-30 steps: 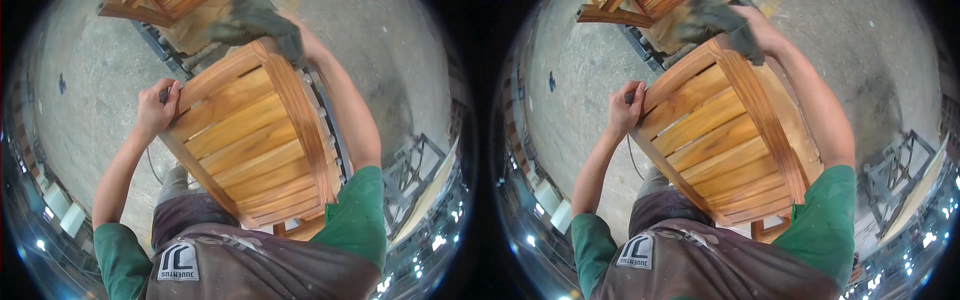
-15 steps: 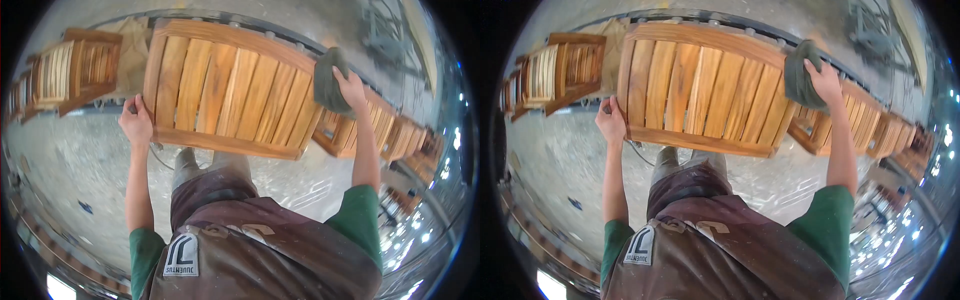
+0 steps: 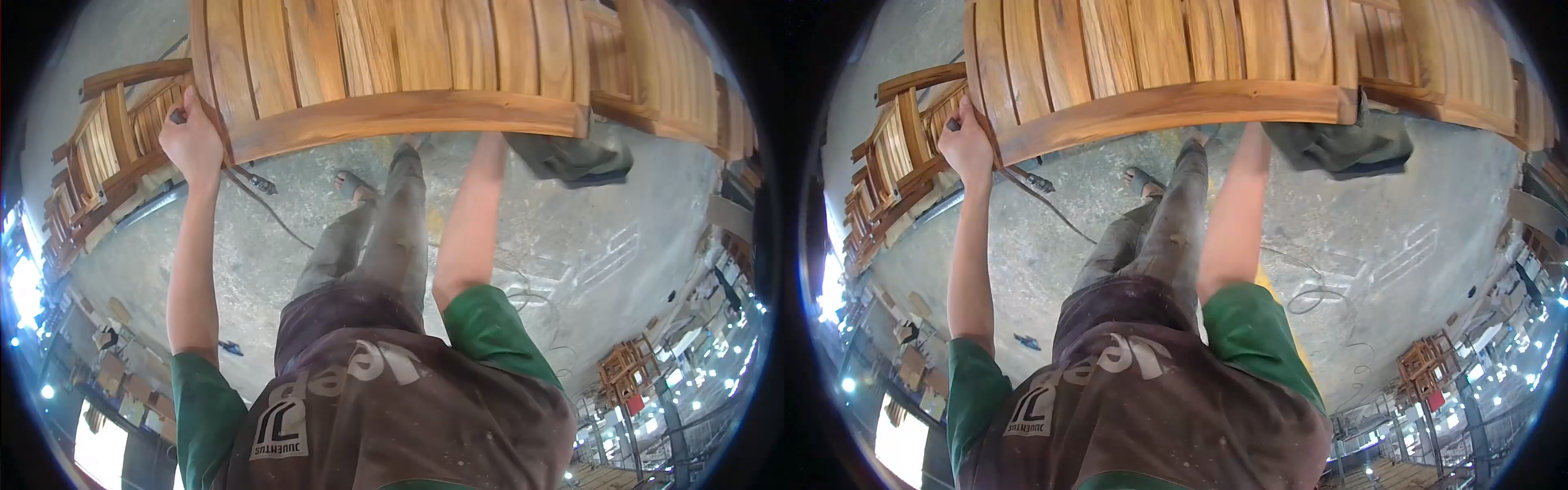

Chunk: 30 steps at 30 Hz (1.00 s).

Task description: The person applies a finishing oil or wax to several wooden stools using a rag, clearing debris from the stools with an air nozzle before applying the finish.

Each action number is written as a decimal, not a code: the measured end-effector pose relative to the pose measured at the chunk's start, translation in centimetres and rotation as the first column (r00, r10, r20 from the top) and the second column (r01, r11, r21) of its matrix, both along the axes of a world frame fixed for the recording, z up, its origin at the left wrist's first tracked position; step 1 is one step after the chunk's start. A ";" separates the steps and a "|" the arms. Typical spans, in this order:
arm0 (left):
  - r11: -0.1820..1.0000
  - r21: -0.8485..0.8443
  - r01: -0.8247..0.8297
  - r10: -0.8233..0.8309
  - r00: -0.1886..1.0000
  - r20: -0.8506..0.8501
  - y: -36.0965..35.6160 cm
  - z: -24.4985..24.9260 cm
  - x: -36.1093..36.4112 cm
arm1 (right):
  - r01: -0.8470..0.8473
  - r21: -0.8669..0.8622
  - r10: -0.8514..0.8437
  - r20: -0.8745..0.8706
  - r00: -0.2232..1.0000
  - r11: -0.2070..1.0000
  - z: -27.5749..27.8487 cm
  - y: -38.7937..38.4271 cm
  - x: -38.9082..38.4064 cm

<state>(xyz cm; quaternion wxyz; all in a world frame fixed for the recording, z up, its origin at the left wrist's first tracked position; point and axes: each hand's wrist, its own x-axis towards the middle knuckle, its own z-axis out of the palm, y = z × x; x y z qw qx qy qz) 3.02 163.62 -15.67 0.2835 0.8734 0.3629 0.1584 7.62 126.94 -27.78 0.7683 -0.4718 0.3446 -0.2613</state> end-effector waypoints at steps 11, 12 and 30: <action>0.998 0.067 0.004 -0.003 1.000 -0.009 -0.3 0.0 0.3 | -0.143 -0.121 0.138 -0.054 0.989 0.982 -16.7 5.0 -1.8; 0.990 0.137 0.015 -0.011 1.000 -0.025 -0.1 0.1 0.4 | -0.158 -0.137 0.149 -0.075 0.986 0.978 -18.7 5.8 -2.1; 0.935 0.354 0.002 0.017 0.999 -0.049 2.3 -1.1 0.5 | 0.021 0.583 0.297 -0.444 0.845 0.813 -15.3 31.8 -10.3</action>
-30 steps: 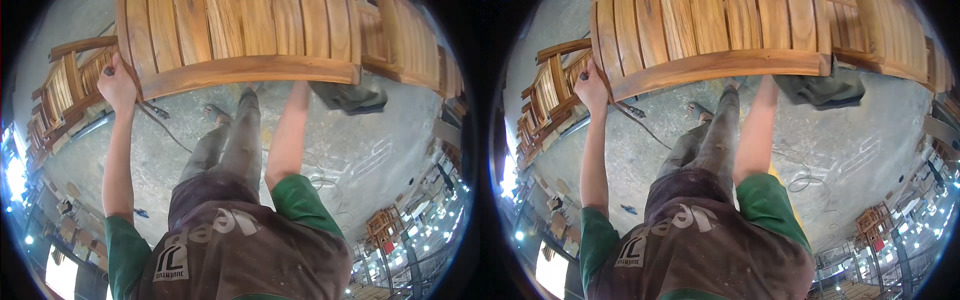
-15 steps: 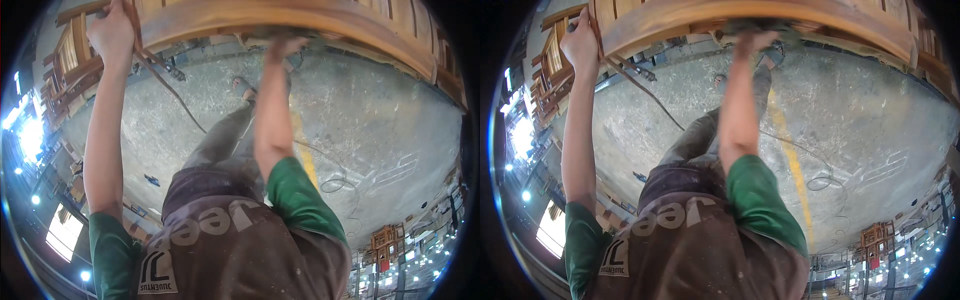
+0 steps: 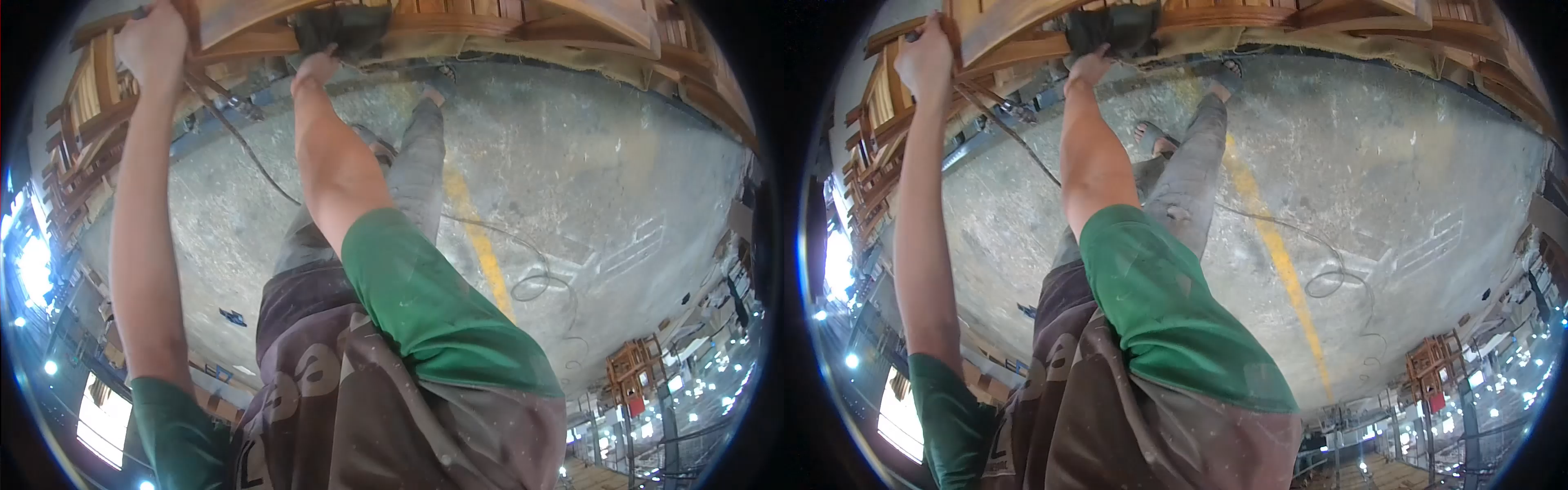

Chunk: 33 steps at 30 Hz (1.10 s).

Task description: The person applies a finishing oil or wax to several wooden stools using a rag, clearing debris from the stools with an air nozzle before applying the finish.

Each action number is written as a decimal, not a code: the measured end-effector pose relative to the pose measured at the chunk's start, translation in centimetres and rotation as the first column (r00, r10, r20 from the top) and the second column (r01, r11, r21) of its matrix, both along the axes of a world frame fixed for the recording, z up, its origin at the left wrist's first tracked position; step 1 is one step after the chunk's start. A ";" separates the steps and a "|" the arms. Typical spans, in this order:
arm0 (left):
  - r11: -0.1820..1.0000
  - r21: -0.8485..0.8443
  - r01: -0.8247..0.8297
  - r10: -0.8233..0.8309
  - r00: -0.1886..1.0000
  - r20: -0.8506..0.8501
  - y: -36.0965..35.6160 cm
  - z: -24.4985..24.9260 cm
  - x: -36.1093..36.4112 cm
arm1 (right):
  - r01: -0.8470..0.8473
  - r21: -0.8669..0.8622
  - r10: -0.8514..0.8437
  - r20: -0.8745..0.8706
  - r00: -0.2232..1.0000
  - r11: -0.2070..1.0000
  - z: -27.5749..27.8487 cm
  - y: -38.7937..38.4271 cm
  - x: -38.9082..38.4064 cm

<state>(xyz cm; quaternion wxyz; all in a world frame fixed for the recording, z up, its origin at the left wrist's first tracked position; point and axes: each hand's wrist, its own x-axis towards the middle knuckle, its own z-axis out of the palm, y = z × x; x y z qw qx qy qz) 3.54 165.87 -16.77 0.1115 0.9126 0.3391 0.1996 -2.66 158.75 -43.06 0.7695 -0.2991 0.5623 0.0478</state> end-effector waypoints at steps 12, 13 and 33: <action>0.978 -0.176 0.113 -0.105 0.993 0.050 -2.1 0.0 0.0 | -0.287 0.537 0.051 0.411 0.910 0.793 21.8 -6.5 -1.2; 0.970 -0.222 0.097 -0.093 0.995 0.029 -2.0 -0.4 0.0 | -0.379 0.500 0.078 0.522 0.849 0.779 22.6 -8.9 -1.4; 0.494 -0.852 -0.171 0.060 0.985 -0.163 5.4 -1.1 14.3 | -0.451 -0.838 0.900 0.103 0.423 0.307 28.0 -43.3 34.9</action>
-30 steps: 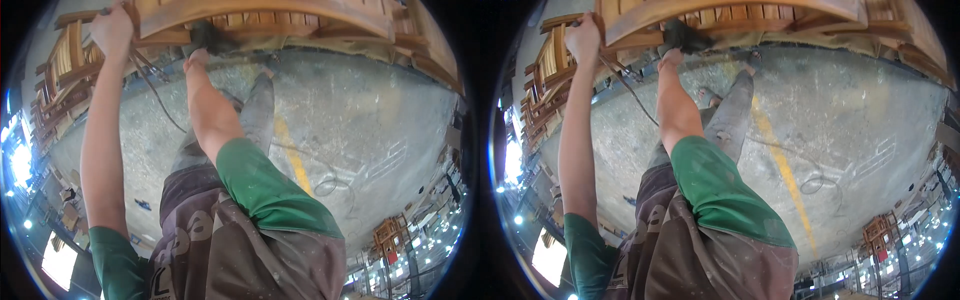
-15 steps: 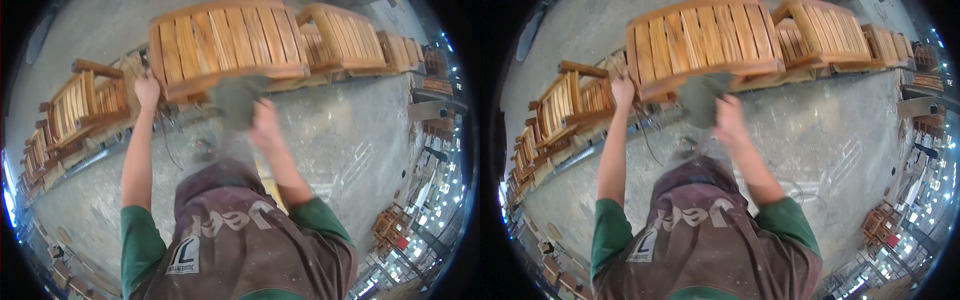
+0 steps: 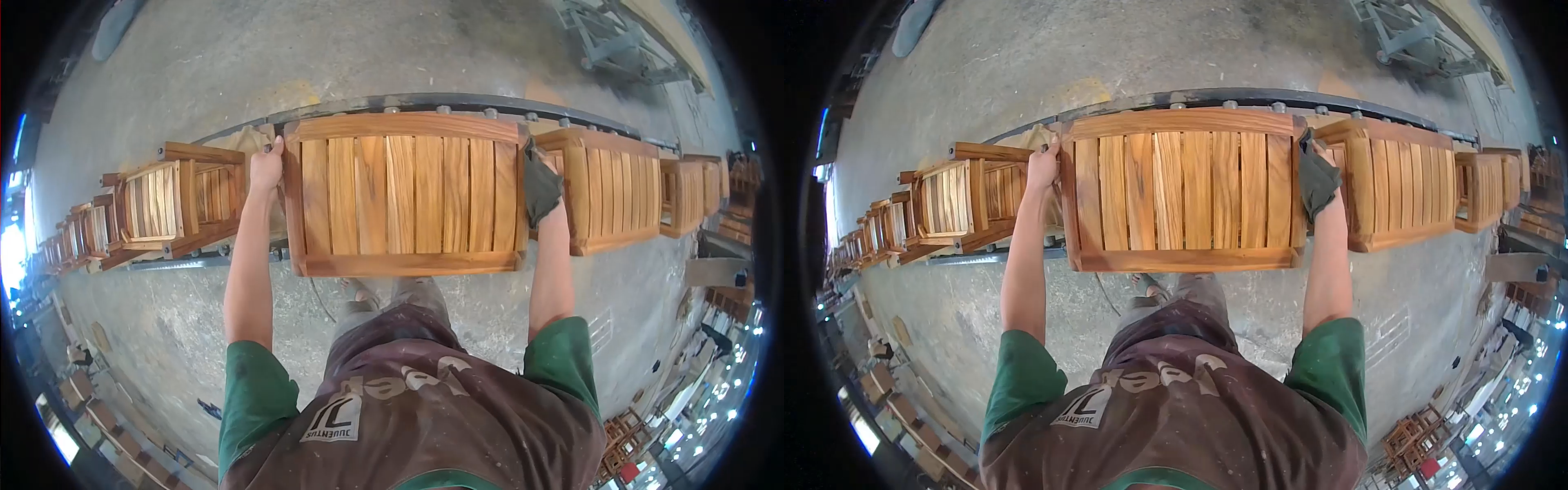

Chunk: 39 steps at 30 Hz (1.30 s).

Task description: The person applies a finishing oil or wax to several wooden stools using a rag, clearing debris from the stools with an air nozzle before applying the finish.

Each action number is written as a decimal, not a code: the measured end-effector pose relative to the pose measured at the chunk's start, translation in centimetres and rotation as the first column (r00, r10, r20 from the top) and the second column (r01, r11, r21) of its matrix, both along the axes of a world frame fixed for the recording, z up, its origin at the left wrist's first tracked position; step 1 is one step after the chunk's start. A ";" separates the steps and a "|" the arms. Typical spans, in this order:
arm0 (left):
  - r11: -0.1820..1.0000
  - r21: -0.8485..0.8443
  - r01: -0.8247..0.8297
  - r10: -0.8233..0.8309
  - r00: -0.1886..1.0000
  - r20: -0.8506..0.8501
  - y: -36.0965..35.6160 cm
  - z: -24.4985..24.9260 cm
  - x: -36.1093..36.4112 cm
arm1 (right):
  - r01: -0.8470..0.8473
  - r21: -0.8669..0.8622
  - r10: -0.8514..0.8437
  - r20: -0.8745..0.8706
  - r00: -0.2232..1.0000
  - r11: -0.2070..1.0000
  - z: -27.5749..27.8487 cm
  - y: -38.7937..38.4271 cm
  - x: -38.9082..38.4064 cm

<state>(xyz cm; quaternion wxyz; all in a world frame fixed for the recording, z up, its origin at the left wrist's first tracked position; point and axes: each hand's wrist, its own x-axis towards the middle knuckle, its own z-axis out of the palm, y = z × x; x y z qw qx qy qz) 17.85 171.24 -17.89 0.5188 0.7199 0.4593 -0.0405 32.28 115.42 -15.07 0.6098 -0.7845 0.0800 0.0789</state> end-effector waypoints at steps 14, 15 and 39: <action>0.927 -0.245 -0.285 0.333 0.925 0.184 -4.5 4.7 -7.7 | 0.475 0.264 -0.418 -0.245 0.875 0.839 -9.8 -0.1 -4.3; 0.900 -0.307 -0.310 0.368 0.917 0.151 -4.6 2.1 -8.7 | 0.595 0.310 -0.502 -0.332 0.798 0.741 -12.1 0.7 -5.7; 0.964 0.235 -0.125 0.174 0.964 -0.203 -3.4 -10.5 -8.5 | 0.104 -0.866 0.257 0.257 0.932 0.489 -11.3 13.5 12.4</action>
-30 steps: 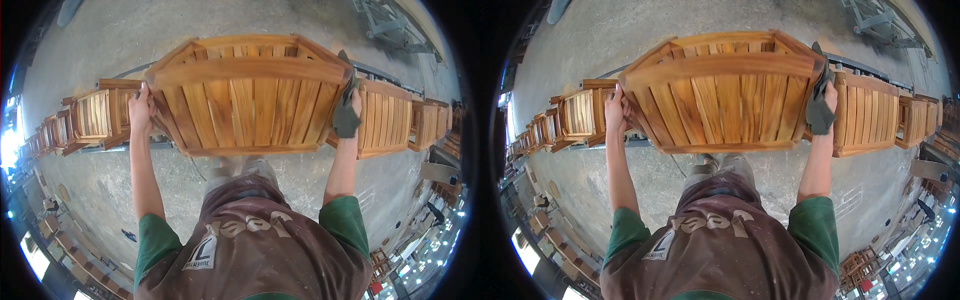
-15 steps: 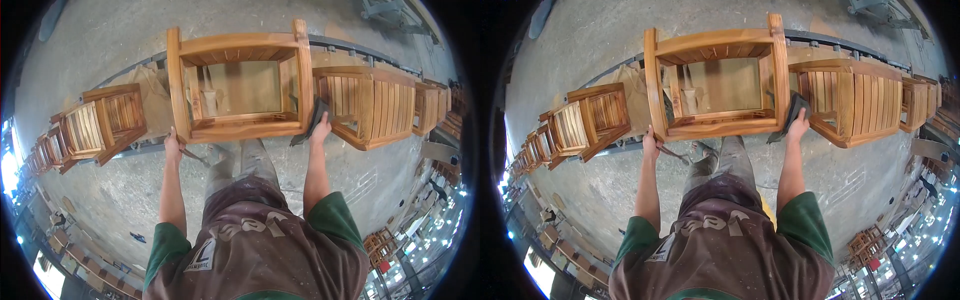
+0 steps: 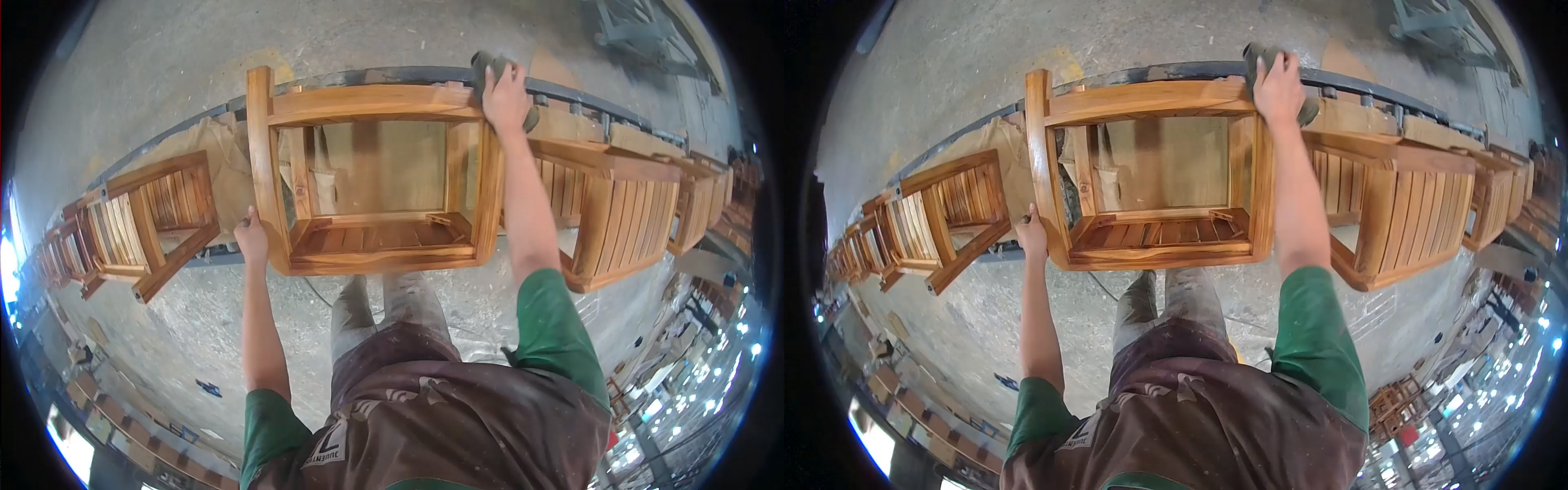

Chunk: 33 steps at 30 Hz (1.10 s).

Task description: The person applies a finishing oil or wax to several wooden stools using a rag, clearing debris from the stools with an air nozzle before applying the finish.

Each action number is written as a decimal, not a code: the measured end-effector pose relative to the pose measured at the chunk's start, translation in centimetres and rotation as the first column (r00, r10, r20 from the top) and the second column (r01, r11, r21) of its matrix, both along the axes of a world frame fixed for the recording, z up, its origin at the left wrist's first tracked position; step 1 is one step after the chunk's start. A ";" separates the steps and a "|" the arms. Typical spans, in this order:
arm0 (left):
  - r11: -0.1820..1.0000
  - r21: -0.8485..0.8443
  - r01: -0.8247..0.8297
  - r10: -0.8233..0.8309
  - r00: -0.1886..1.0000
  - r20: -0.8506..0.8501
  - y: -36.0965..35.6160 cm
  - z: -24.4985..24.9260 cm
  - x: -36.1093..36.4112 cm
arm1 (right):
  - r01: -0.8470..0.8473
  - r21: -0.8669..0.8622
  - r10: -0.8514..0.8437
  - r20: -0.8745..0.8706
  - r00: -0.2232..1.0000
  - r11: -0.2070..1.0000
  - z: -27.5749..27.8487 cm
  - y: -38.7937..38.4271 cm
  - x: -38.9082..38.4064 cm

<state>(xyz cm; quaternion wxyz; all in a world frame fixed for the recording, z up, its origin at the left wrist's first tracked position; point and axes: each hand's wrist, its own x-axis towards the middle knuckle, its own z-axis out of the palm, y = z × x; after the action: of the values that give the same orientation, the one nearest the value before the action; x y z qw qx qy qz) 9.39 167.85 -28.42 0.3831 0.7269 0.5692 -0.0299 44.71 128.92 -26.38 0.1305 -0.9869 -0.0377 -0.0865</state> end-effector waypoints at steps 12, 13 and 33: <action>0.988 0.144 -0.064 0.033 0.978 0.207 -1.8 0.3 0.5 | -0.571 0.228 0.568 0.084 0.819 0.789 5.1 26.0 3.1; 0.986 0.148 -0.081 0.050 0.978 0.203 -1.7 -0.2 0.5 | -0.683 0.224 0.673 0.132 0.728 0.695 3.5 30.4 1.7; 0.895 -0.111 -0.432 0.422 0.737 0.529 0.8 -0.3 -12.5 | -0.818 0.261 0.790 0.229 0.569 0.513 -1.0 28.4 -31.8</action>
<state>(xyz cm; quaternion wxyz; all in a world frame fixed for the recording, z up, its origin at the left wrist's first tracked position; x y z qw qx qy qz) -3.15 168.68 -28.73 0.5170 0.5591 0.5894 0.2697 12.93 157.29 -27.41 0.3212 -0.8143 -0.4796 -0.0613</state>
